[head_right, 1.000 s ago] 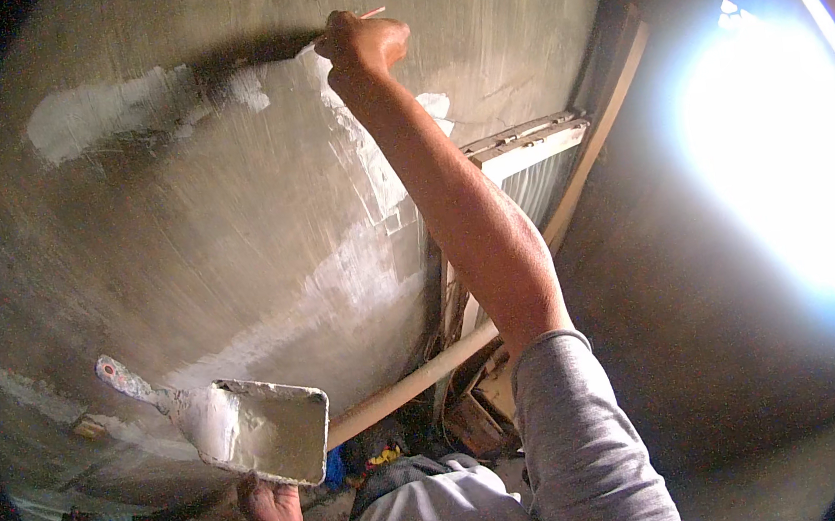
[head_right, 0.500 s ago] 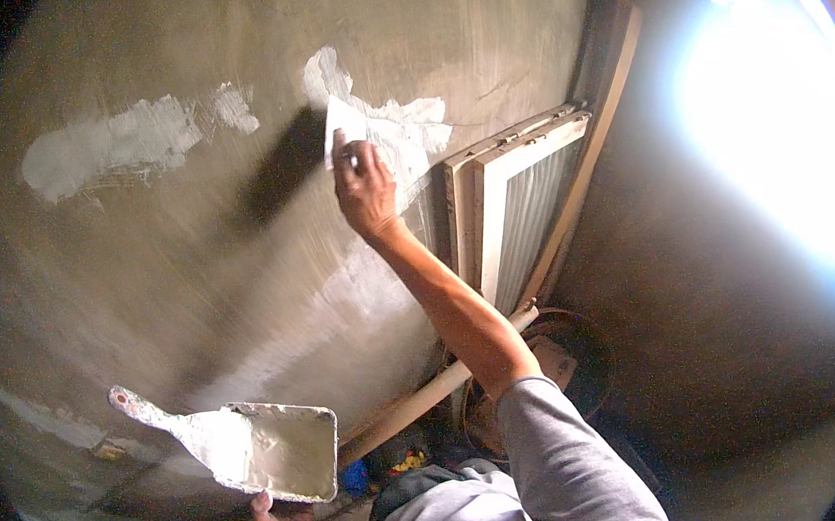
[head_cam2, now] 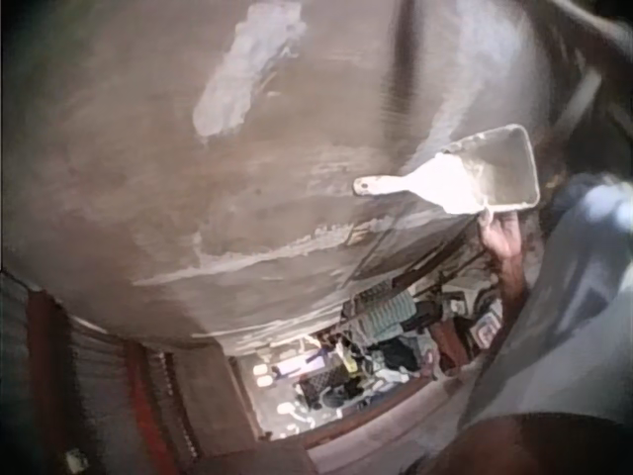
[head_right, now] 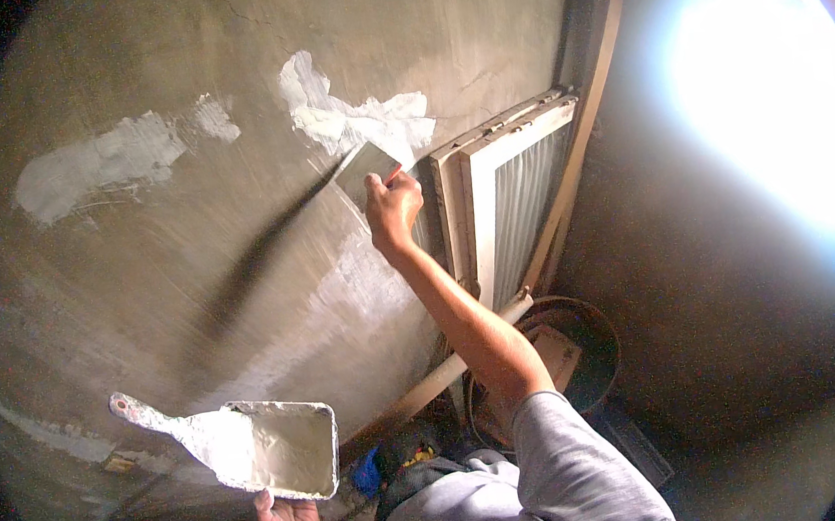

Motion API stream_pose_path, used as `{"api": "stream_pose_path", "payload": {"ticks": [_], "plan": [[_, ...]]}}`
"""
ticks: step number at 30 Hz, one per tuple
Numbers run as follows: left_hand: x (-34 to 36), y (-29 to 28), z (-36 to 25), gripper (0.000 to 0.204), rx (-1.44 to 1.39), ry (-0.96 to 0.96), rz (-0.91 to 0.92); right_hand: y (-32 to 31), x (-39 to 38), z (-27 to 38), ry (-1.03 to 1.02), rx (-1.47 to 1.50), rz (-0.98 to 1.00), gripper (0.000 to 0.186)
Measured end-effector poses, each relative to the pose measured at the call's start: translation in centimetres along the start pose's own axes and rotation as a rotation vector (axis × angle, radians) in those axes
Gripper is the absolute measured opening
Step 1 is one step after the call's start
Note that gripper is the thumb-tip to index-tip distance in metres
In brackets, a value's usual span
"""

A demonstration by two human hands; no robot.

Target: The person applies patching compound to cracks and holes in a concrete wall using a putty knife and a plastic container.

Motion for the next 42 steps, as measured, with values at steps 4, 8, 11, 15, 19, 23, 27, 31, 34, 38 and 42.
{"api": "stream_pose_path", "payload": {"ticks": [4,8,11,15,19,23,27,31,34,38,42], "plan": [[-0.3,0.2,-0.3,0.06,0.023,0.025,-0.001,1.2,0.6,0.8,0.184,0.015,0.015,0.017],[-0.4,0.2,-0.4,0.06,0.062,0.029,-0.018,2.9,1.1,2.4,0.215,-0.003,-0.053,0.016],[-0.4,0.5,-0.4,0.061,0.084,0.03,-0.024,3.8,1.4,4.4,0.141,-0.052,-0.061,0.015],[0.1,-0.7,-0.2,0.059,0.06,0.004,-0.069,5.1,2.5,6.6,0.107,0.031,-0.06,0.016],[0.3,-0.8,-0.3,0.055,0.038,0.005,-0.024,7.1,3.1,8.5,0.149,0.122,-0.05,0.017],[0.4,-1.1,-0.5,0.056,-0.004,0.024,-0.019,8.4,2.4,11.4,0.192,0.171,-0.025,0.017],[0.5,-0.6,-0.1,0.059,0.007,-0.004,-0.005,9.0,4.1,13.1,0.181,0.207,-0.046,0.021],[0.8,-1.0,-0.4,0.044,-0.001,0.013,0.095,9.6,2.0,17.9,0.134,0.251,0.037,0.017],[0.7,-1.0,-0.4,0.047,0.006,0.002,0.105,9.9,2.6,20.2,0.101,0.186,0.174,0.015],[1.0,-2.1,-0.2,0.055,-0.016,-0.026,0.049,5.8,5.2,17.0,-0.015,0.291,0.199,0.011],[0.7,-1.5,-0.7,0.058,-0.032,-0.058,0.078,-0.4,2.0,7.4,0.246,0.304,0.133,0.007]]}}
Point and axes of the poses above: each hand's wrist, its own x-axis towards the middle knuckle, its own y-axis out of the palm, z = x × y, the point moved 6 cm from there along x, towards the middle knuckle, and after that the axes turned 10 degrees about -z, right-handed, at the moved point
